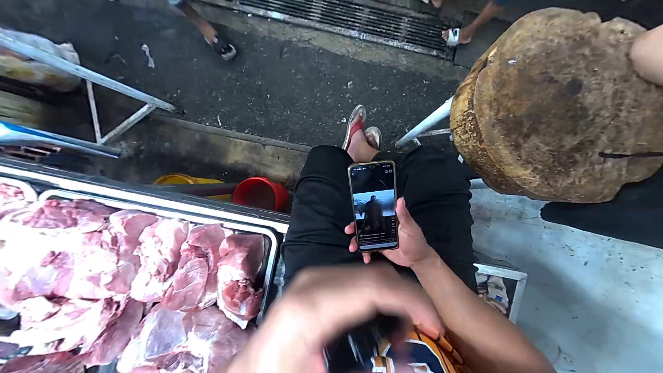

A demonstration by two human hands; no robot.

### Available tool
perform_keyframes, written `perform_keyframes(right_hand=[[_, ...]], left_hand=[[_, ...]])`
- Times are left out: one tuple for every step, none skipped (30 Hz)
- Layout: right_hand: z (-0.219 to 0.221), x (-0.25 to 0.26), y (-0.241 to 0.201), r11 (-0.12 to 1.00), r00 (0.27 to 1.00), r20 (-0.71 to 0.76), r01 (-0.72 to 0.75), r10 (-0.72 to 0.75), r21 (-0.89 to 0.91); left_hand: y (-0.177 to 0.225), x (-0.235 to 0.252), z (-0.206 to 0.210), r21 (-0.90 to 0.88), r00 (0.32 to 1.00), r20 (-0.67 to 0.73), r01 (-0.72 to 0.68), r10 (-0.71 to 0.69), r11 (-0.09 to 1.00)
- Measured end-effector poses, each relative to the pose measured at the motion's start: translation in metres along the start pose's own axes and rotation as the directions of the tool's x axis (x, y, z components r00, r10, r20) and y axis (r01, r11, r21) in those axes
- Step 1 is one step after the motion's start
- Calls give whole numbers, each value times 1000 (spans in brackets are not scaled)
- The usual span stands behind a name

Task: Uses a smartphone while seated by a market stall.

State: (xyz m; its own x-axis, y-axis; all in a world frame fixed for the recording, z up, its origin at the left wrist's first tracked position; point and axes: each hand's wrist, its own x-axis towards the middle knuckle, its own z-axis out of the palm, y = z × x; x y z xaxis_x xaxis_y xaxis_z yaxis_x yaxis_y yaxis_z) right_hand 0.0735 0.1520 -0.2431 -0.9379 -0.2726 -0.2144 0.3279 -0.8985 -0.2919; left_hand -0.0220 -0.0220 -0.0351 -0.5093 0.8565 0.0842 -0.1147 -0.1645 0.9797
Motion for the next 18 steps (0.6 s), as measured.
perform_keyframes(right_hand=[[2,0,0,1000,1000,-14,11,-11,-2],[2,0,0,1000,1000,-2,17,-17,6],[-1,0,0,1000,1000,21,16,-16,13],[-4,0,1,1000,999,37,15,-16,16],[-5,1,2,1000,999,43,18,-18,17],[-5,1,2,1000,999,42,20,-21,19],[-5,1,3,1000,999,38,23,-23,18],[-5,1,4,1000,999,33,24,-24,15],[-5,0,4,1000,999,26,24,-24,6],[-5,-2,5,1000,1000,11,20,-20,-11],[-3,-4,6,999,1000,-12,15,-15,-33],[-1,-3,6,998,999,-30,10,-12,-58],[1,0,5,997,999,-35,10,-12,-77],[2,1,4,996,999,-32,12,-15,-88],[3,1,4,996,999,-31,16,-19,-89],[4,2,3,996,999,-33,19,-22,-88],[4,4,2,996,999,-40,17,-21,-86],[5,5,2,996,999,-48,16,-20,-87]], left_hand=[[-13,-1,-14,86,991,-130,38,-26,996],[-27,1,-27,107,964,-261,86,-55,991],[-44,6,-39,68,926,-367,122,-89,990],[-62,13,-49,3,881,-454,149,-132,989],[-80,20,-58,-81,837,-517,159,-178,984],[-98,27,-64,-169,794,-560,169,-236,971],[-116,34,-68,-242,752,-584,197,-305,950],[-133,39,-70,-318,718,-583,228,-380,920],[-150,44,-69,-391,693,-562,258,-452,883],[-167,48,-65,-448,675,-532,288,-511,846],[-183,50,-60,-476,664,-501,325,-556,817],[-196,53,-58,-478,663,-465,369,-586,797],[-205,56,-57,-466,679,-419,410,-603,784],[-207,59,-56,-451,707,-367,434,-605,780],[-205,61,-54,-433,737,-325,442,-593,786],[-201,63,-51,-425,762,-289,439,-579,791],[-197,64,-50,-426,781,-264,431,-565,795],[-195,65,-49,-427,796,-243,425,-554,798]])
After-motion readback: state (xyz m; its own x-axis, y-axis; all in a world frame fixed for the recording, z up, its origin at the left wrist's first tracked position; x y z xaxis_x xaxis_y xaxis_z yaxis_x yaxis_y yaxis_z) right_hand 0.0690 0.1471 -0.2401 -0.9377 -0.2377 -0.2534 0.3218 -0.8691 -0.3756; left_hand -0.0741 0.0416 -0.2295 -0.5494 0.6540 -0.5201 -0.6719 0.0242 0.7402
